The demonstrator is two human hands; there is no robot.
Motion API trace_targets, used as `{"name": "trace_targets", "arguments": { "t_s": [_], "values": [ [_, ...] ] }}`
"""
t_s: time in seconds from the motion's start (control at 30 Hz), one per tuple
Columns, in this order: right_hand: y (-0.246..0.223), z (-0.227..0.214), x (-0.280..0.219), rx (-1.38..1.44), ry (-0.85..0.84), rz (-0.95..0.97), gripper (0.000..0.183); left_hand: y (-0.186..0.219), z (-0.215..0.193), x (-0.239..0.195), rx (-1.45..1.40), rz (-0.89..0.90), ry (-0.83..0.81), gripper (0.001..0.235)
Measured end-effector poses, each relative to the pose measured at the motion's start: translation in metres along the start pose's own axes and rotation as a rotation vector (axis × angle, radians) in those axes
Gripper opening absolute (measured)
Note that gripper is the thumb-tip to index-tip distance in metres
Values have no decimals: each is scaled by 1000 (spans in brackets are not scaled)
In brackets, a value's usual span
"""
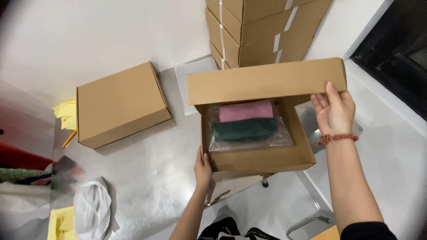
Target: The person unpacks a cardboard box containing a pink and a green garment, removes them from plastic packaging, and hangs them on a clothing rack. The person then folds the empty packaging and places it back into the box before closing it.
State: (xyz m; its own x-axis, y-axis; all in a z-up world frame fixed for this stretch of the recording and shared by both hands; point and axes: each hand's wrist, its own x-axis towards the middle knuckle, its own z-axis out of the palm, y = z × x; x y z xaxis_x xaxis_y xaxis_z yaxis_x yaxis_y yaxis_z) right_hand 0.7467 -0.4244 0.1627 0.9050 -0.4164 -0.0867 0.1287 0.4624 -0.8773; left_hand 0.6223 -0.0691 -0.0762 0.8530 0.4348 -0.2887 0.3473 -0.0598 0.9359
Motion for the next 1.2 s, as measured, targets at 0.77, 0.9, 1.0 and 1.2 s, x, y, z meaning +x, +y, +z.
{"name": "trace_targets", "arguments": {
  "t_s": [0.77,0.9,1.0,1.2],
  "values": [
    [91,127,148,-1290,-395,-539,88,27,-45,10,399,416,-128,67],
    [128,55,94,-1323,-538,-297,101,72,-25,9,636,877,-69,70],
    [162,-31,60,-1419,-633,118,128,21,8,43,1133,826,-231,55],
    [185,-89,6,-1696,-728,319,128,-18,55,73,1607,436,-342,99]
  ]
}}
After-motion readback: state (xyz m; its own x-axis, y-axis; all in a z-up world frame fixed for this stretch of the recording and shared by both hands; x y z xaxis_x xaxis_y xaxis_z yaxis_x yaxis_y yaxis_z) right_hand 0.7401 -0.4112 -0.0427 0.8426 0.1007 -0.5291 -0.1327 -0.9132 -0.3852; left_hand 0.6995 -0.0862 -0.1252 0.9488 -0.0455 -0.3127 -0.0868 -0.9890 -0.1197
